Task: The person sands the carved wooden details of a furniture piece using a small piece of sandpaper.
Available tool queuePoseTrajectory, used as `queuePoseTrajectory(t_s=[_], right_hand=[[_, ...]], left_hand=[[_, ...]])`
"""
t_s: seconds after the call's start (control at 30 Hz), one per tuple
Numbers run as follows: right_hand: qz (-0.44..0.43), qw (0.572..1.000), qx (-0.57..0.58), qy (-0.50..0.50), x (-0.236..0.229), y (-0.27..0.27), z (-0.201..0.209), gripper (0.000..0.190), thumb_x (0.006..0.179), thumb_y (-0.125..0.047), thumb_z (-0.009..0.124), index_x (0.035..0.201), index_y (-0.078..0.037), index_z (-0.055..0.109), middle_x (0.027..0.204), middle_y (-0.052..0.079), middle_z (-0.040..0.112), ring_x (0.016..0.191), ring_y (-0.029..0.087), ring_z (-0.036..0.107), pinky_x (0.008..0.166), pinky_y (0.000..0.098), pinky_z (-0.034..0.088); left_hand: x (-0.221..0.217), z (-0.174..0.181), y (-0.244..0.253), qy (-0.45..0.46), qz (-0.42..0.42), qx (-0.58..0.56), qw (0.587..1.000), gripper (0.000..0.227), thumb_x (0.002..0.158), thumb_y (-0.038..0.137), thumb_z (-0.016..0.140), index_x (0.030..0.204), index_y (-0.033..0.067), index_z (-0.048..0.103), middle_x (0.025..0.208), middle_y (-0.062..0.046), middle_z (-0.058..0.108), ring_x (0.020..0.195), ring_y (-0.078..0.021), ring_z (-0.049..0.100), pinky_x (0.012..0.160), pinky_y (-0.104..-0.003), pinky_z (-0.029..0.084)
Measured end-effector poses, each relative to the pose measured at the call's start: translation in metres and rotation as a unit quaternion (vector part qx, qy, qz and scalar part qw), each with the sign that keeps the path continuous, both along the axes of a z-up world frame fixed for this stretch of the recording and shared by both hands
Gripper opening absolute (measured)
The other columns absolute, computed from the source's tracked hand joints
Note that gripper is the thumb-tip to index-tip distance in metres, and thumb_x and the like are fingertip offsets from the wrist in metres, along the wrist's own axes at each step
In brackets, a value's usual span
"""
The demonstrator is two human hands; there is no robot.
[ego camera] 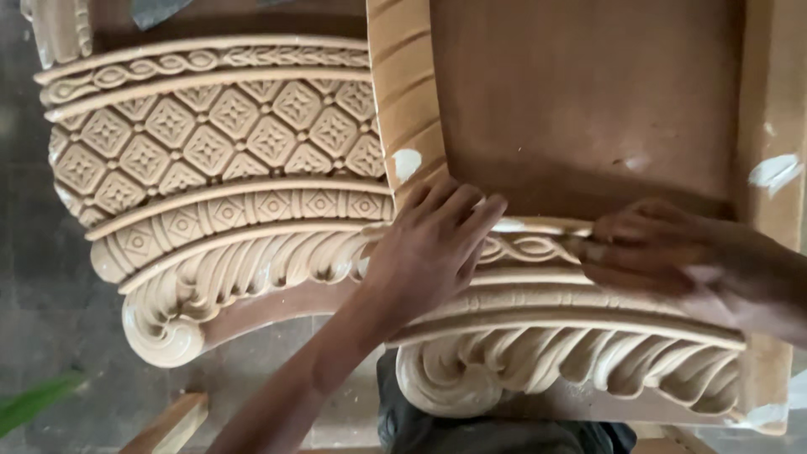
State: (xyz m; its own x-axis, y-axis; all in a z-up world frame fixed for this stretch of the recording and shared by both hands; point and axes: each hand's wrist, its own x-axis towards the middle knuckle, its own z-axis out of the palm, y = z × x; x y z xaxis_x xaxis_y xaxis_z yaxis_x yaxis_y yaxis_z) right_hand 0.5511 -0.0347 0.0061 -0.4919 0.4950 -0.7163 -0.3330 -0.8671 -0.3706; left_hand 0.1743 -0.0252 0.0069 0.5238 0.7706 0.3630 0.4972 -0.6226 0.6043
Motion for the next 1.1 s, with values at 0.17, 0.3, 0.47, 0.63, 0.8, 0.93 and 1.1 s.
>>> queuePoseTrajectory(t_s=[0.17, 0.3, 0.47, 0.63, 0.8, 0.93, 1.1], right_hand=[[-0.583, 0.208, -0.720, 0.314, -0.026, 0.018, 0.030, 0.087, 0.064, -0.007, 0.074, 0.148, -0.010, 0.053, 0.157, 0.017, 0.050, 0.137, 0.037, 0.049, 0.109, 0.0494, 0.048], [-0.414, -0.039, -0.848, 0.329, -0.043, 0.031, 0.024, 0.060, 0.082, 0.000, 0.074, 0.139, -0.009, 0.056, 0.145, 0.013, 0.050, 0.126, 0.030, 0.050, 0.105, 0.0446, 0.048], [-0.405, -0.322, -0.762, 0.389, -0.041, -0.008, 0.047, 0.033, 0.079, -0.014, 0.073, 0.112, -0.011, 0.069, 0.111, 0.005, 0.073, 0.107, 0.021, 0.068, 0.091, 0.0389, 0.061], [-0.167, -0.542, -0.605, 0.559, -0.117, -0.038, 0.039, 0.014, 0.092, -0.004, 0.072, 0.107, -0.005, 0.071, 0.093, 0.010, 0.076, 0.074, 0.013, 0.073, 0.060, 0.0253, 0.058], [-0.165, -0.520, -0.550, 0.633, -0.138, -0.045, 0.060, 0.014, 0.091, -0.003, 0.074, 0.104, -0.002, 0.070, 0.089, 0.011, 0.075, 0.071, 0.017, 0.071, 0.056, 0.0289, 0.057], [-0.159, -0.490, -0.608, 0.605, -0.137, -0.041, 0.048, 0.015, 0.093, -0.002, 0.073, 0.108, -0.003, 0.070, 0.089, 0.010, 0.074, 0.074, 0.016, 0.071, 0.058, 0.0268, 0.058], [-0.159, -0.457, -0.710, 0.511, -0.129, -0.023, 0.019, 0.012, 0.098, -0.001, 0.072, 0.109, -0.005, 0.070, 0.093, 0.010, 0.075, 0.081, 0.017, 0.073, 0.066, 0.0254, 0.058]], left_hand=[[0.004, -0.001, 0.000, -0.006, 0.010, -0.004, 1.000, 0.040, 0.091, 0.009, 0.070, 0.130, 0.0014, 0.060, 0.110, -0.013, 0.062, 0.105, -0.0291, 0.060, 0.101, -0.046, 0.048], [-0.002, 0.002, -0.003, -0.007, 0.001, 0.007, 1.000, 0.038, 0.091, 0.008, 0.070, 0.128, 0.0023, 0.060, 0.108, -0.013, 0.062, 0.105, -0.0303, 0.060, 0.101, -0.047, 0.048], [-0.005, 0.004, -0.002, -0.091, 0.021, -0.018, 0.995, 0.036, 0.092, 0.003, 0.067, 0.127, 0.0041, 0.060, 0.110, -0.010, 0.066, 0.107, -0.0288, 0.063, 0.102, -0.045, 0.050], [-0.004, 0.005, 0.000, -0.099, 0.036, -0.014, 0.994, 0.035, 0.092, 0.004, 0.067, 0.126, 0.0032, 0.060, 0.106, -0.011, 0.066, 0.103, -0.0291, 0.064, 0.105, -0.047, 0.050], [-0.005, 0.002, -0.005, -0.108, 0.033, -0.029, 0.993, 0.032, 0.095, 0.006, 0.068, 0.127, 0.0041, 0.060, 0.105, -0.011, 0.067, 0.103, -0.0309, 0.064, 0.099, -0.045, 0.051], [-0.006, 0.004, -0.004, -0.106, 0.040, -0.018, 0.993, 0.034, 0.096, 0.005, 0.066, 0.128, 0.0025, 0.059, 0.107, -0.012, 0.066, 0.103, -0.0296, 0.064, 0.101, -0.046, 0.052], [-0.009, 0.003, -0.002, -0.122, 0.043, -0.008, 0.992, 0.034, 0.094, 0.002, 0.066, 0.127, 0.0020, 0.059, 0.105, -0.013, 0.066, 0.101, -0.0317, 0.064, 0.097, -0.045, 0.053]])
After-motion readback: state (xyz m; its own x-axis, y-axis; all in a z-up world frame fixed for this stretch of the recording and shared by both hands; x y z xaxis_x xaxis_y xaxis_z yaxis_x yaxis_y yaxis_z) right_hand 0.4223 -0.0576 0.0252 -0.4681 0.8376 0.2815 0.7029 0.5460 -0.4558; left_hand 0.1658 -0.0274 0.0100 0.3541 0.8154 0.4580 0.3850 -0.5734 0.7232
